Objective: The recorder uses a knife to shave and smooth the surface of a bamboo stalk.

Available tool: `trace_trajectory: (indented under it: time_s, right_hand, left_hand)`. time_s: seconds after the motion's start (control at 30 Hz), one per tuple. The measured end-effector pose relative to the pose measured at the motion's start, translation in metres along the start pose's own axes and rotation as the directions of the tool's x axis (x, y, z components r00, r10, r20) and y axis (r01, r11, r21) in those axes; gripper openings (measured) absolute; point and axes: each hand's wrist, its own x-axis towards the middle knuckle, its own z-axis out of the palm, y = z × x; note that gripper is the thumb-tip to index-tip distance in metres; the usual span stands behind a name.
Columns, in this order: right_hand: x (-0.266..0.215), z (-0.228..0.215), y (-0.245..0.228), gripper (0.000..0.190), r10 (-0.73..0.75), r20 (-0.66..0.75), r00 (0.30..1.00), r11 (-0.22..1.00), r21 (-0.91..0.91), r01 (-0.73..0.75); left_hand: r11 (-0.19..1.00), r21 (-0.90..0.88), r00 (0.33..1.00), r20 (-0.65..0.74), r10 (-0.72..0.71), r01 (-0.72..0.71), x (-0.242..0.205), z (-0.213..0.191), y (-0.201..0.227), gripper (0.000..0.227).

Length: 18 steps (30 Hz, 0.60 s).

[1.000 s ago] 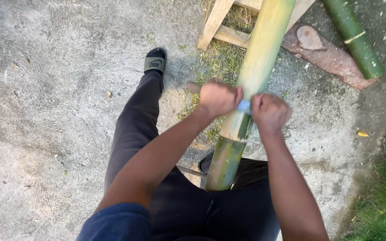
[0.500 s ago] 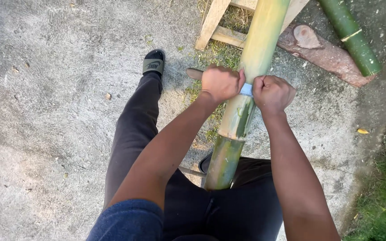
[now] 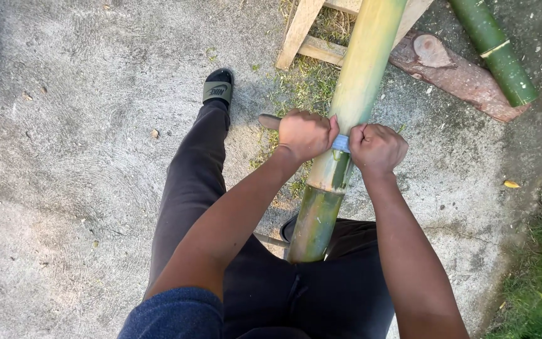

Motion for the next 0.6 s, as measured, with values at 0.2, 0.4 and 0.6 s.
trace_trajectory:
  time_s: [0.2,0.4,0.6]
  right_hand:
    - [-0.005,-0.001,-0.002,0.032,-0.004,-0.014,1.0,1.0,-0.01,0.004]
    - [-0.026,-0.015,-0.014,0.032,-0.013,0.01,1.0,1.0,0.002,0.013]
    - [-0.04,-0.026,-0.025,0.033,0.013,0.047,0.999,0.998,0.055,-0.016]
  left_hand:
    - [1.0,0.002,0.998,-0.067,0.001,-0.001,-0.003,-0.004,0.004,0.05]
    - [1.0,-0.031,0.998,-0.064,0.003,-0.005,-0.03,-0.008,0.011,0.049]
    - [1.0,0.005,0.999,0.043,-0.027,0.027,-0.043,-0.021,0.018,0.052]
